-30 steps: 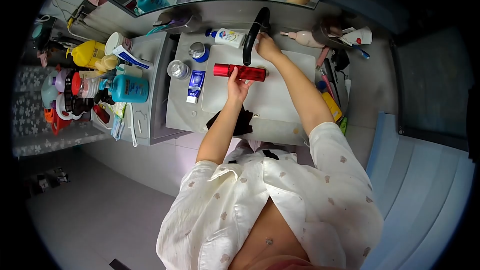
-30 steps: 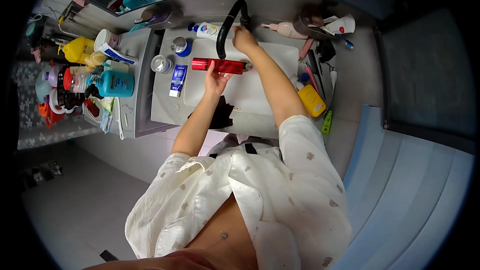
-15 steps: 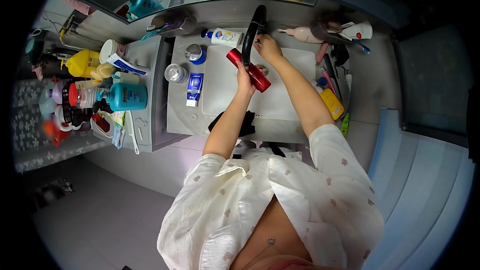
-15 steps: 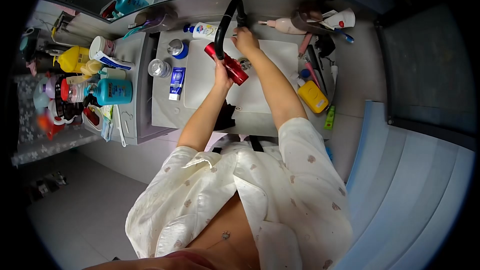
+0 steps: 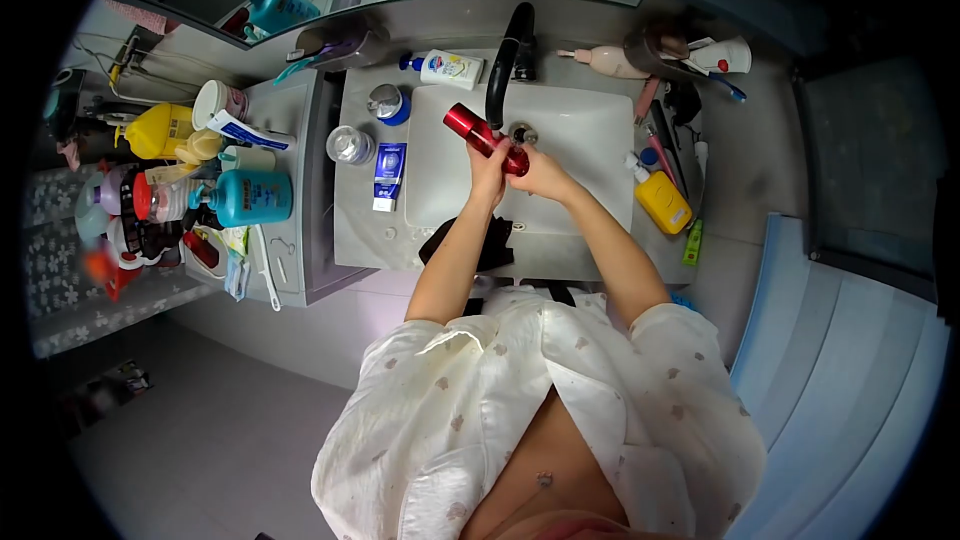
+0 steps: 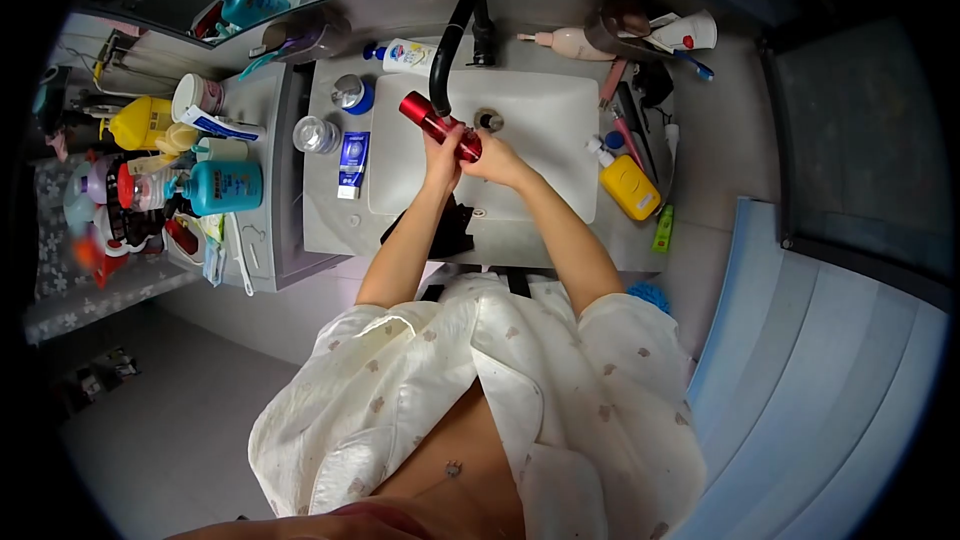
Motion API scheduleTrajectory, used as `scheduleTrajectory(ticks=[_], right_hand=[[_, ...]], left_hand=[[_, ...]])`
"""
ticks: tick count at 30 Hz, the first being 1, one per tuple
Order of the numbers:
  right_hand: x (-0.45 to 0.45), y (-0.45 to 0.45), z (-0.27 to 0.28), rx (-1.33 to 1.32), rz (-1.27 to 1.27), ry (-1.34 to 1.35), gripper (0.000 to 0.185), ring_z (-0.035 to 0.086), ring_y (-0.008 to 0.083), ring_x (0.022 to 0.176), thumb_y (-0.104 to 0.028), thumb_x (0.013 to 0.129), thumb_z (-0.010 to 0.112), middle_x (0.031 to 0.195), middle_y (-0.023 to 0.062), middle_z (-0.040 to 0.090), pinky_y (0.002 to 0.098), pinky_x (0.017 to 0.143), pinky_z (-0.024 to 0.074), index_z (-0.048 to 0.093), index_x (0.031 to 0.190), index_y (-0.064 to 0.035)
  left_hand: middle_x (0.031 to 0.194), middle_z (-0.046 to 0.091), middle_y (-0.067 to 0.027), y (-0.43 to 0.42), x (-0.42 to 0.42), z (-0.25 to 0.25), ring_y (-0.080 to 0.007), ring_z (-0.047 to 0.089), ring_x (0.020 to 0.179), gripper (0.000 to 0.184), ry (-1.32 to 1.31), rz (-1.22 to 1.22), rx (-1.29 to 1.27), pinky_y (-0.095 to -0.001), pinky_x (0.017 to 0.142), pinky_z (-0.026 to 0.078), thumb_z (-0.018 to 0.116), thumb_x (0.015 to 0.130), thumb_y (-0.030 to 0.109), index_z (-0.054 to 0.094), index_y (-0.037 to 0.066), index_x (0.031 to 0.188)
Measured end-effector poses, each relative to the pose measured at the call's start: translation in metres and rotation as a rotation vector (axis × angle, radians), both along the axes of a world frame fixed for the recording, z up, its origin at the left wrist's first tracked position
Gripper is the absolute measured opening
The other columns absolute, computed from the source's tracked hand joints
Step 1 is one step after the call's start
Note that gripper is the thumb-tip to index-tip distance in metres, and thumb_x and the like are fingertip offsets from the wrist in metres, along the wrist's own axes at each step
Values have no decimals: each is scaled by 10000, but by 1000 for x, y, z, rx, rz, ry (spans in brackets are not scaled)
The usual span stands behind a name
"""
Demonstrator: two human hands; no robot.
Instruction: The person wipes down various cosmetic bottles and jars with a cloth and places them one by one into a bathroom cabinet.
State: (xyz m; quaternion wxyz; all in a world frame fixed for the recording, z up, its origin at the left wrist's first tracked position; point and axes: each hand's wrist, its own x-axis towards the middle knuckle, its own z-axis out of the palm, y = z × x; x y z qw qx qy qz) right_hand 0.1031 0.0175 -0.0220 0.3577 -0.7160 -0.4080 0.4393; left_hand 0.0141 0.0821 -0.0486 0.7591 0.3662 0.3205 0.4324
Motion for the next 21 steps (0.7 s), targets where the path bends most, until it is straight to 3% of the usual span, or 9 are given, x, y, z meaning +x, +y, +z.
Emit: scheduleTrajectory(ticks=[4,7,10,11,14,16,18,19,21], right_hand=[[-6,3,10,-29,17,198,357,516,129,465,-162,671,620,656,75,554,264,438,431,456,944,-1],[-5,2,2,-60,44,354,261,471,110,446,-125,702,592,616,45,517,247,418,390,449,895,-24],[3,1,-3,-57,43,602,212,453,103,469,-109,719,575,611,28,486,240,428,368,446,876,-47],[6,1,-5,-79,58,719,208,460,101,489,-119,721,575,626,31,487,239,443,374,445,871,-56],[7,3,-4,-128,115,825,218,498,129,534,-155,720,581,663,53,515,262,482,403,459,870,-56],[3,7,-9,-157,156,812,237,529,158,557,-180,716,588,685,74,542,286,506,428,473,874,-47],[-8,16,-16,127,187,-117,315,582,263,676,-239,721,587,791,136,588,342,617,454,486,933,-29],[-11,20,-14,68,193,-236,386,572,330,816,-313,727,585,893,177,590,366,721,440,501,975,-28],[-19,31,-14,157,82,-282,397,570,334,822,-345,736,574,892,186,589,369,720,439,511,974,-33]], left_hand=[[834,495,-58,14,-5,-8,-139,505,747,246,69,-51,-84,-282,658,435,487,847,227,406,40,986],[859,516,-84,20,-9,-17,-188,540,759,431,130,-82,-64,-332,693,463,338,885,451,414,41,993],[915,514,-97,24,-19,-14,-217,541,825,431,-75,-180,-229,-361,769,449,333,887,446,418,43,1015],[958,511,-108,28,-23,-16,-247,537,878,376,-148,-217,-261,-398,808,434,420,876,379,414,38,1035],[952,516,-110,40,-25,-7,-253,539,852,332,-222,-164,-279,-409,780,446,531,833,280,415,32,1021],[840,542,-111,49,-20,-1,-228,548,750,272,-170,62,-325,-364,701,474,576,792,158,415,27,968],[793,539,-105,52,-17,-2,-213,553,697,227,-36,176,-231,-340,642,479,556,792,111,406,28,940],[793,539,-105,52,-16,-2,-213,553,697,227,-37,179,-231,-340,642,479,556,792,111,406,28,940],[780,528,-102,49,-11,-2,-206,550,654,207,-9,343,-131,-327,589,473,546,792,95,393,33,917]])
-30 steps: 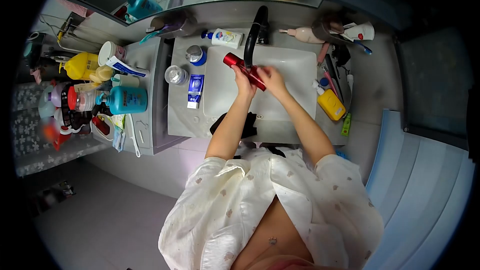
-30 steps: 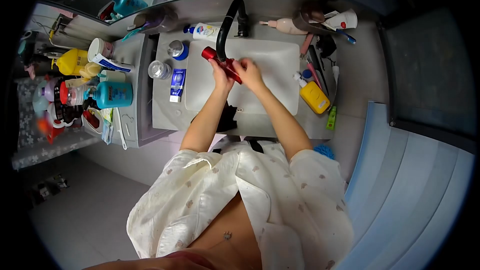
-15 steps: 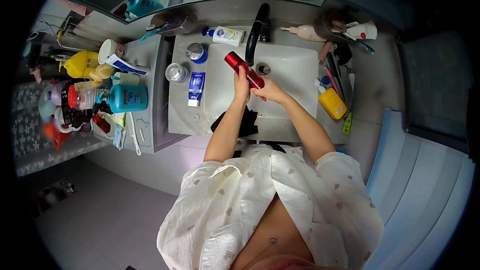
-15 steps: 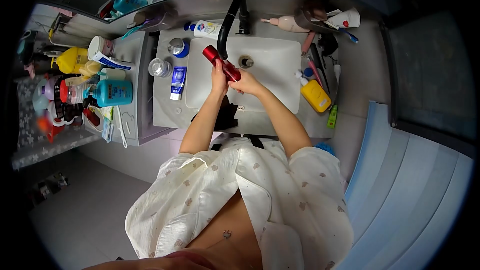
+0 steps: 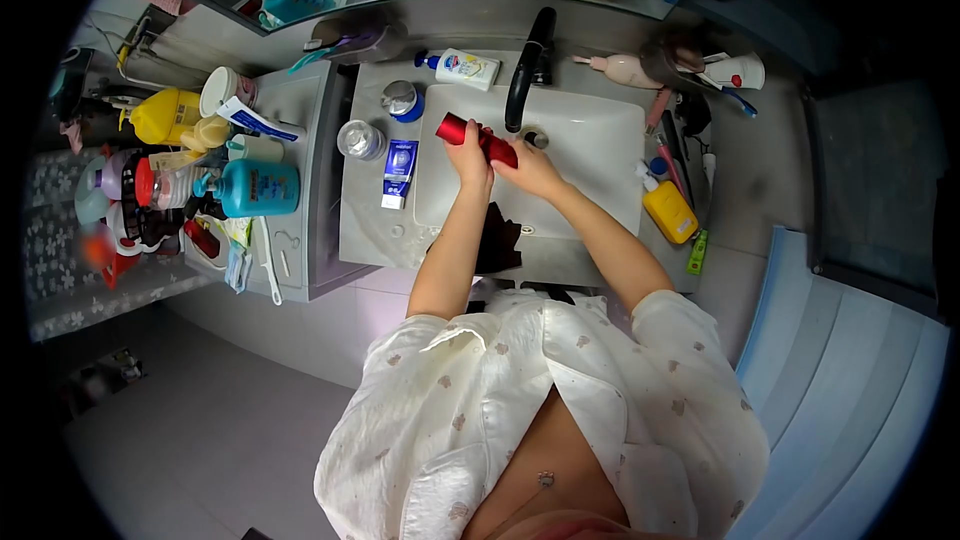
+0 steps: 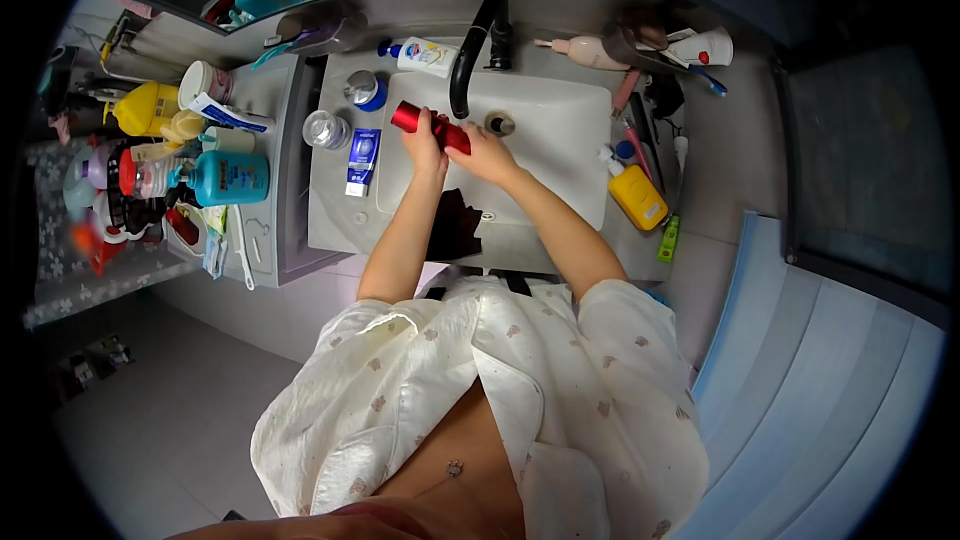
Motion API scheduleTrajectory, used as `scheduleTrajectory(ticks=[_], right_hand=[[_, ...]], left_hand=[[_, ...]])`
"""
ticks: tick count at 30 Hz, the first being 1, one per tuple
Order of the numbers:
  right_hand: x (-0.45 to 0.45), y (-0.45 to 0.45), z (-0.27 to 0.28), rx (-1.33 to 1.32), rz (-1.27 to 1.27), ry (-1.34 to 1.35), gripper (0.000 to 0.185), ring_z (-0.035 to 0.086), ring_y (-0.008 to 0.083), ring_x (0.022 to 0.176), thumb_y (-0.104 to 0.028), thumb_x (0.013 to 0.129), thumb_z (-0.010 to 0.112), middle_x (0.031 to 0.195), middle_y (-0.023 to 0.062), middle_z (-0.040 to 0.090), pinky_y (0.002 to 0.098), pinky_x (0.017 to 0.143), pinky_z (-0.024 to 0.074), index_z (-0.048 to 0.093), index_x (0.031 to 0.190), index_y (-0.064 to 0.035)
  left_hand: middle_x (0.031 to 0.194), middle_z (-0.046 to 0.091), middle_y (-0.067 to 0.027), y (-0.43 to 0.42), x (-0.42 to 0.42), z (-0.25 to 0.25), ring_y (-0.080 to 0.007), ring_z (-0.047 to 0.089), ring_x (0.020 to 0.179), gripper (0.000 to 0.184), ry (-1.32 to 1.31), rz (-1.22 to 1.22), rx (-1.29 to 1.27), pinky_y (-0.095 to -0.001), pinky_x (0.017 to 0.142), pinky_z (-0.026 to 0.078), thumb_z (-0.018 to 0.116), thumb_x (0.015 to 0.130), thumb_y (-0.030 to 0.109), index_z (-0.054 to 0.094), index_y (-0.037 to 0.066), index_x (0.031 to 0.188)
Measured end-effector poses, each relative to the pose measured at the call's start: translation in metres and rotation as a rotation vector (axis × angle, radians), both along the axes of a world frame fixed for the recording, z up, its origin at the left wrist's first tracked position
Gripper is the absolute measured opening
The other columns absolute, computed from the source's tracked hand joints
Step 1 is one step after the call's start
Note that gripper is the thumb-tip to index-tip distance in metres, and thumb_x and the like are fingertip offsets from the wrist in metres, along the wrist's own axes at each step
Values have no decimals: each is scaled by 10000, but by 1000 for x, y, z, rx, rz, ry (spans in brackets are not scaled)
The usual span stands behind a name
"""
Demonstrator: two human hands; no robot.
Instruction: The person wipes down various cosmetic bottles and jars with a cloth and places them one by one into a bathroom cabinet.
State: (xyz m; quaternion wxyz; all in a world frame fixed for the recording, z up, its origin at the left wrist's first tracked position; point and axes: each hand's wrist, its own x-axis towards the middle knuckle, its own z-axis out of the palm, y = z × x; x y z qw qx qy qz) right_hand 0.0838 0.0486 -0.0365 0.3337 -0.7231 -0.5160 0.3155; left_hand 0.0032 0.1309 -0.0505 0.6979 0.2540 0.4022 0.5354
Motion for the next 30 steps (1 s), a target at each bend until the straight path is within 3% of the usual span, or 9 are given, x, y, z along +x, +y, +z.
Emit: scheduleTrajectory(ticks=[3,5,11,21,23,24,25,27,30], right_hand=[[10,22,-15,-165,-59,332,486,595,256,745,-482,790,485,840,148,607,318,656,445,535,955,-27],[22,31,-16,-324,87,492,459,579,162,694,-463,805,492,802,93,604,259,611,434,545,938,-27],[30,22,-4,-265,45,1021,316,559,118,658,-349,816,532,772,41,589,236,593,430,554,924,-52],[30,31,-9,-220,-18,777,285,562,132,695,-284,753,569,782,71,595,271,601,429,561,890,-35],[30,31,-17,-341,206,407,341,569,172,751,-289,676,602,798,120,596,311,617,435,554,892,-30],[23,27,-14,-44,171,191,396,575,220,727,-285,614,627,804,153,590,342,609,442,536,894,-20],[18,26,-9,-45,170,190,396,575,220,727,-285,614,627,804,153,590,342,609,442,536,894,-20],[14,26,-4,191,84,-303,451,571,261,654,-287,612,641,783,156,578,349,606,454,500,937,-9],[29,29,-3,-16,254,34,424,560,238,586,-301,685,626,779,119,575,338,552,466,480,979,-33]], left_hand=[[757,505,-85,0,3,10,-194,544,623,246,11,-27,44,-310,560,468,542,777,37,367,51,950],[751,503,-86,2,3,8,-196,540,618,220,37,-33,49,-313,552,468,529,789,51,369,56,939],[772,506,-92,16,-1,9,-200,541,649,187,-126,-108,8,-326,577,477,507,809,77,373,55,936],[747,518,-96,19,5,10,-216,557,648,169,-98,-50,52,-334,576,485,513,814,87,388,45,919],[753,518,-97,17,8,11,-219,558,650,181,-61,-13,67,-336,580,488,515,811,81,382,46,928],[760,518,-99,16,10,13,-221,559,652,192,-23,25,80,-338,584,491,517,808,75,377,46,937],[760,518,-99,13,12,15,-221,559,652,192,-24,24,80,-338,584,491,517,808,75,377,46,937],[781,519,-95,10,17,19,-218,556,645,209,-1,80,27,-340,593,493,519,799,52,372,53,948],[795,520,-92,11,12,26,-213,553,669,200,-14,-83,89,-327,600,491,514,806,82,377,57,950]])
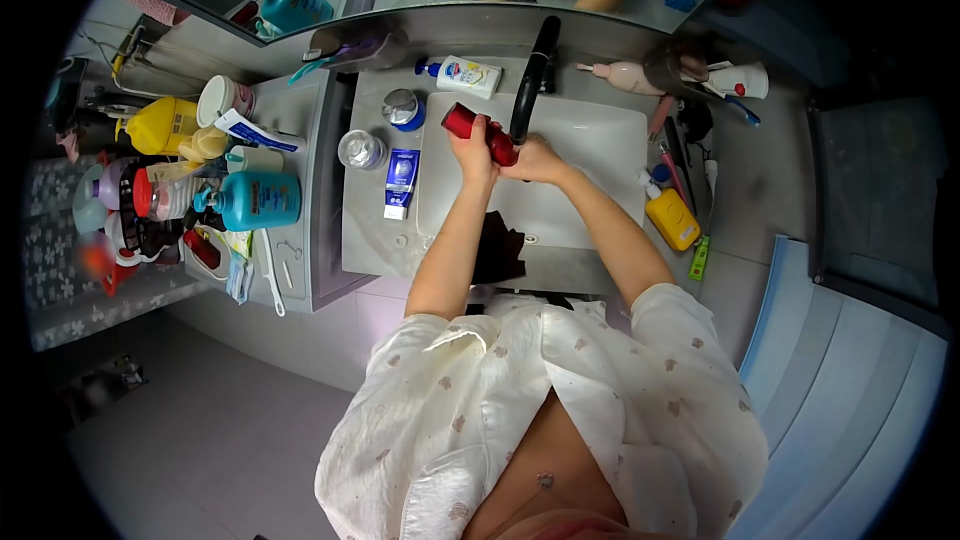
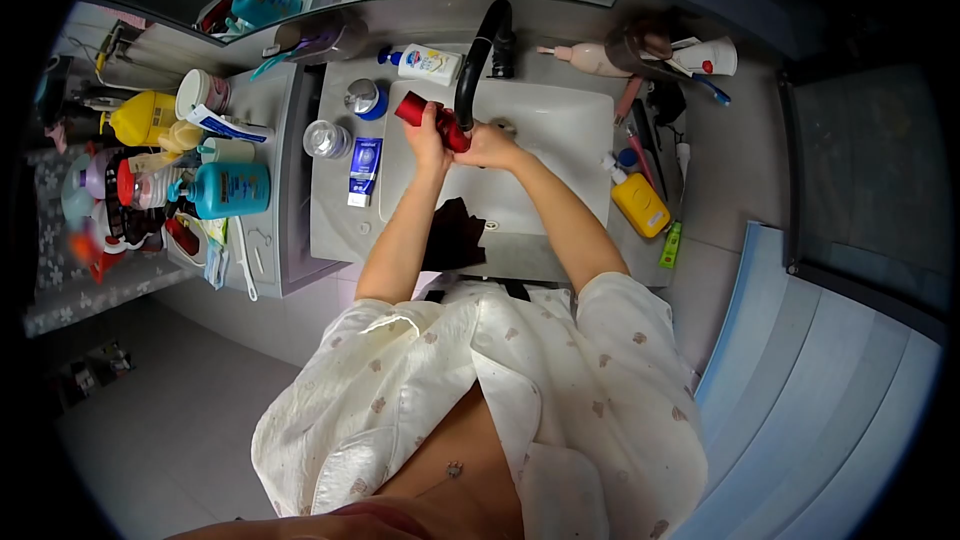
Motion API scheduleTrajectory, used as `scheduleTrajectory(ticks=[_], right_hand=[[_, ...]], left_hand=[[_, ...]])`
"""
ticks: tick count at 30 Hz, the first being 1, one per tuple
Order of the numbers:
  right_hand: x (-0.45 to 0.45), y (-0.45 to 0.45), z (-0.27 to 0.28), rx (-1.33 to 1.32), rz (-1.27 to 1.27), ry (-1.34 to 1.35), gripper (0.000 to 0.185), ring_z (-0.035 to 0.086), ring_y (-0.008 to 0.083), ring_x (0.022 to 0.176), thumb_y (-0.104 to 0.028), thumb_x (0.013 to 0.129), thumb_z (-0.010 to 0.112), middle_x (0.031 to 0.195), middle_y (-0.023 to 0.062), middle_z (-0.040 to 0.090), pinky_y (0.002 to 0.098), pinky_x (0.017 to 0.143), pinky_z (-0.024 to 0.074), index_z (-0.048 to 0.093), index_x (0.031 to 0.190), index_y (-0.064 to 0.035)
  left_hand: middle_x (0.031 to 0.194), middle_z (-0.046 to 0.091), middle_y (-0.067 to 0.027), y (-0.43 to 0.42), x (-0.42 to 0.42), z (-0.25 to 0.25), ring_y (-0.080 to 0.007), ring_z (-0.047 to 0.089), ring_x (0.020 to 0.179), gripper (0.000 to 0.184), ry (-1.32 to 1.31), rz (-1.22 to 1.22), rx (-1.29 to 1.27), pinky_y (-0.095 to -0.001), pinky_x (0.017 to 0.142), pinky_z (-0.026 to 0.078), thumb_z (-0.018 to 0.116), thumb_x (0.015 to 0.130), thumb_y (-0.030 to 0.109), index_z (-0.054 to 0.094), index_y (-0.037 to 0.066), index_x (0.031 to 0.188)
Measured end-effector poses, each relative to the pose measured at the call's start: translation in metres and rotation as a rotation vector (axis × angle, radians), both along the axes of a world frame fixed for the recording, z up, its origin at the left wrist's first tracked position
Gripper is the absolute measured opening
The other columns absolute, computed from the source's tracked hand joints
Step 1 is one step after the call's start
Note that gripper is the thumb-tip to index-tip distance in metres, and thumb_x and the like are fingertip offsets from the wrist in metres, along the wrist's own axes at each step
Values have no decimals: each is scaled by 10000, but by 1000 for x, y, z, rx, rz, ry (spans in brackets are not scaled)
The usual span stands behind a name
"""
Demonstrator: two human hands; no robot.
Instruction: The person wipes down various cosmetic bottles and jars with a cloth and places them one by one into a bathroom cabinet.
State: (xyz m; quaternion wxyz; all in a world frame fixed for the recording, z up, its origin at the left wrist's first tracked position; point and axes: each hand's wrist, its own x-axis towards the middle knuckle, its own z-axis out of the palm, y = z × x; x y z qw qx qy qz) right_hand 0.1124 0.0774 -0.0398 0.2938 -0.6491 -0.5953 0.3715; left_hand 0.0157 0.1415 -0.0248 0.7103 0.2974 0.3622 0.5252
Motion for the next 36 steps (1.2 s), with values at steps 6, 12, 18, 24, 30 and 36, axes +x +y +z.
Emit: scheduleTrajectory(ticks=[6,12,18,24,30,36], right_hand=[[16,-28,-5,-546,-71,1403,307,519,151,543,-306,775,577,780,75,550,235,395,392,479,967,-87],[8,-31,11,-201,-166,331,390,539,140,570,-289,750,603,780,71,547,245,490,446,472,1030,-51],[58,4,9,-43,-406,550,204,543,99,727,-194,828,481,850,35,601,246,645,443,575,936,-48],[76,42,6,117,-411,807,233,561,132,783,-215,825,476,898,60,598,266,690,444,560,967,-50],[49,4,-33,-374,-204,442,329,538,212,922,-289,795,490,1038,86,558,357,769,429,540,1041,-76],[-12,-51,-56,-563,311,-493,314,554,307,879,-297,776,519,997,123,586,384,763,436,606,936,-41]], left_hand=[[810,534,-92,10,-1,-3,-190,547,699,251,-355,-221,-132,-315,606,483,492,847,225,395,50,999],[786,485,-25,-26,14,-28,-142,508,682,305,-17,-100,-187,-288,633,462,608,739,78,400,77,961],[902,488,-34,-32,-7,-40,-174,502,852,344,-113,-306,-306,-360,749,447,579,736,60,395,104,1024],[937,502,-16,-20,-41,-30,-168,497,898,406,-243,-420,-305,-342,796,420,601,766,87,411,101,1125],[863,581,-82,4,-74,-36,-192,568,783,396,692,-537,325,-324,701,460,707,634,94,484,21,954],[818,600,-101,15,-85,-38,-204,583,728,422,829,-399,362,-326,676,468,722,586,100,500,10,934]])
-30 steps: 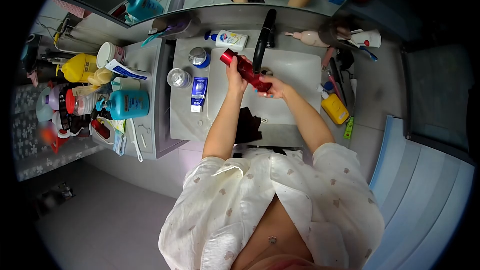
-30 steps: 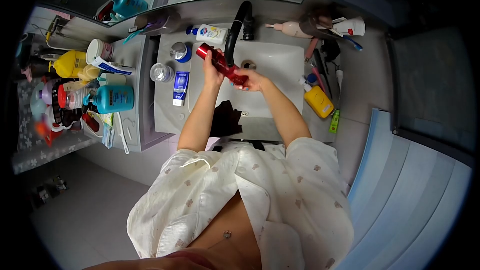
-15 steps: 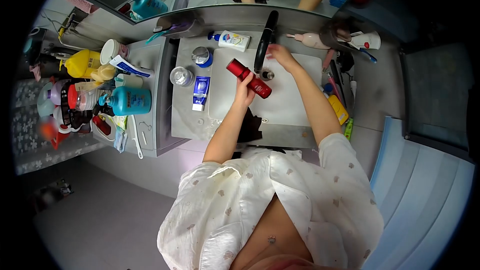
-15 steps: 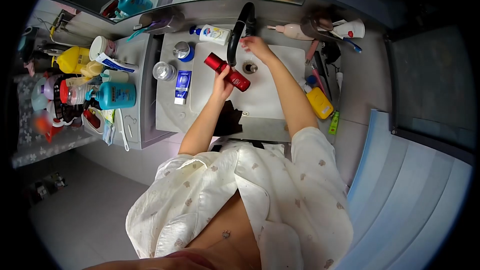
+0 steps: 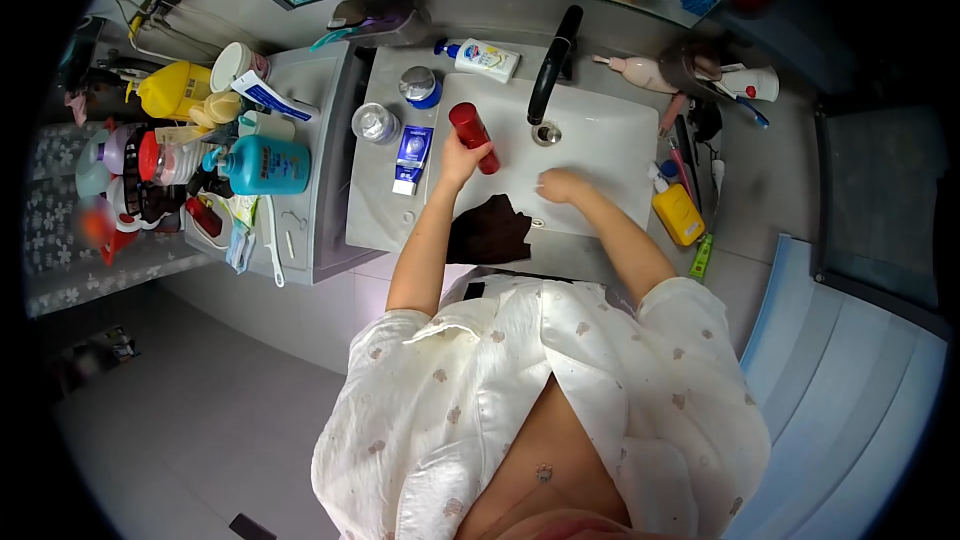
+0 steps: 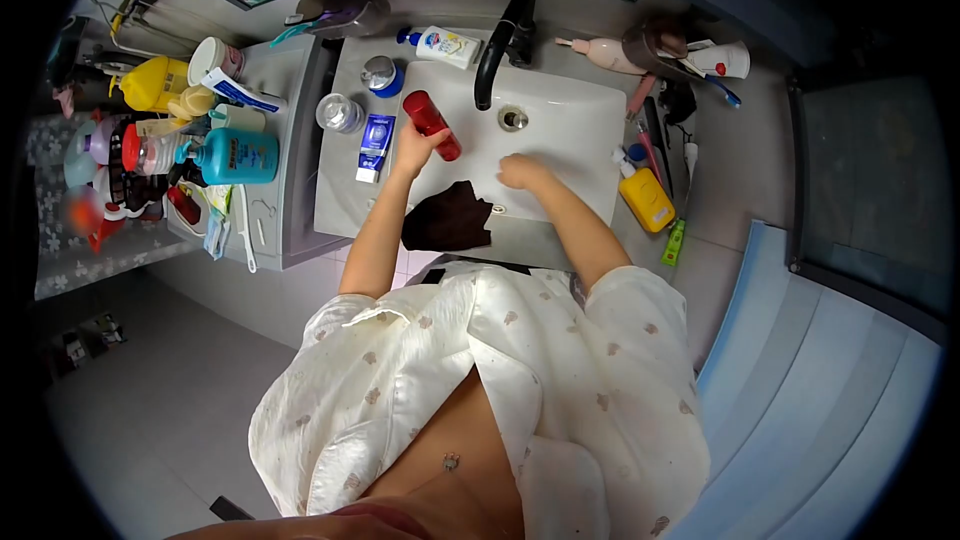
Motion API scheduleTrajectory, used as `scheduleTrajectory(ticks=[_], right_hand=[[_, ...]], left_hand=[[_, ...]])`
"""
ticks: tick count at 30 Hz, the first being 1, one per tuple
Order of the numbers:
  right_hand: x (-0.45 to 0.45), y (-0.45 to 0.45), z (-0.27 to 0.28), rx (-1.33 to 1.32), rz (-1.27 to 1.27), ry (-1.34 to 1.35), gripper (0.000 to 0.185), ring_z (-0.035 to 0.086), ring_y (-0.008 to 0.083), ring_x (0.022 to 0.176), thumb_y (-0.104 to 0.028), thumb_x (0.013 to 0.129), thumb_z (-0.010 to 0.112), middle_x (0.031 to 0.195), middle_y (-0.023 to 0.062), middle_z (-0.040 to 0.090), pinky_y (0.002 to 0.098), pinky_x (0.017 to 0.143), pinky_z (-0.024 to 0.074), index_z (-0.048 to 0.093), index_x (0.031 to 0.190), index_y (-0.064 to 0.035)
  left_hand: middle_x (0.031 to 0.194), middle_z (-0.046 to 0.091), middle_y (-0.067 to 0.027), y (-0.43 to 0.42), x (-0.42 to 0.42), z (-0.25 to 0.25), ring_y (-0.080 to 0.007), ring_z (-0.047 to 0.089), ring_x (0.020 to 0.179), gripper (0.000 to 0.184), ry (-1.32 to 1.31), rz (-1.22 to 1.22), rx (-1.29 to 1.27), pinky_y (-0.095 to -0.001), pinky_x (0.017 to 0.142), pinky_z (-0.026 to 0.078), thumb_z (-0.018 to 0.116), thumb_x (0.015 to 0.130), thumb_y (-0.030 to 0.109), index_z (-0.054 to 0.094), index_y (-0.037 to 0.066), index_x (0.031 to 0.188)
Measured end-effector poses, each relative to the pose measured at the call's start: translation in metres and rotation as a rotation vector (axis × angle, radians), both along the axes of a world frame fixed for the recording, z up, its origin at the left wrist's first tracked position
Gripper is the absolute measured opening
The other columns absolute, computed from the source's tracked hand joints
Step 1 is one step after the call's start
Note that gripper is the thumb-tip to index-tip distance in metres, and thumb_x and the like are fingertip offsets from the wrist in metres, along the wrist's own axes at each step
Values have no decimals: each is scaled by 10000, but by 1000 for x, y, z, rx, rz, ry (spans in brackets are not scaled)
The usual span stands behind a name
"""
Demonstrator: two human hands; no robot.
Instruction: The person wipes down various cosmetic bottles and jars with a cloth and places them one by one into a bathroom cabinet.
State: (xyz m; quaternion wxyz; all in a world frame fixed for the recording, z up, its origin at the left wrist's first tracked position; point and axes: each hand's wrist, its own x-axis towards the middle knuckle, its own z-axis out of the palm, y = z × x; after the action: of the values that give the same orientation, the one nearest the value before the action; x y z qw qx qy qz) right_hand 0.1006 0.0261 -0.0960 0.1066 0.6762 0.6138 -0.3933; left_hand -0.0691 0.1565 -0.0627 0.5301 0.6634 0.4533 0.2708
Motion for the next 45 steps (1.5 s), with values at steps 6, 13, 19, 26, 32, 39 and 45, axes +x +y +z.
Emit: scheduleTrajectory(ticks=[6,13,19,26,32,39,45], right_hand=[[-55,-23,24,262,35,336,287,530,280,852,-308,720,621,916,82,569,372,729,431,603,824,-41],[-53,-36,40,687,-146,497,228,502,256,864,-233,700,639,881,68,556,354,738,421,571,820,-51],[-46,-46,67,316,-1081,1389,139,542,162,773,-178,832,518,839,49,553,275,684,434,498,900,-58],[-59,-55,117,358,-1174,1826,273,520,149,940,-119,848,455,1043,74,527,296,833,410,449,1096,-6],[-70,-41,104,822,-488,975,397,498,241,981,37,726,428,1117,147,475,295,813,420,489,1117,13],[-90,-35,107,1021,-662,594,519,500,323,957,-110,678,639,1105,196,422,365,796,425,394,1121,4],[-75,-37,123,583,-646,695,601,573,364,826,-226,622,659,863,206,575,386,733,454,371,1089,18]], left_hand=[[857,579,-86,2,-8,21,-187,563,764,423,-9,-2,-41,-305,687,456,721,619,101,490,0,959],[922,567,-87,-1,-32,22,-189,565,865,349,-367,102,-451,-363,740,465,639,749,132,455,28,1027],[897,550,-66,-9,-36,31,-168,556,806,282,-575,148,-521,-319,694,470,561,824,217,458,46,1023],[866,530,-79,-40,-29,45,-183,540,791,481,-507,30,-439,-317,707,458,444,832,479,423,54,1056],[903,493,-32,-73,-15,48,-109,496,808,296,-610,24,-540,-247,684,430,526,841,278,425,75,1030],[906,507,-30,-93,-11,61,-125,526,824,321,-781,31,-586,-258,713,452,505,847,334,407,88,1027],[1040,494,-58,-89,-17,64,-149,485,977,455,-724,-213,-687,-288,856,395,546,828,300,367,51,1165]])
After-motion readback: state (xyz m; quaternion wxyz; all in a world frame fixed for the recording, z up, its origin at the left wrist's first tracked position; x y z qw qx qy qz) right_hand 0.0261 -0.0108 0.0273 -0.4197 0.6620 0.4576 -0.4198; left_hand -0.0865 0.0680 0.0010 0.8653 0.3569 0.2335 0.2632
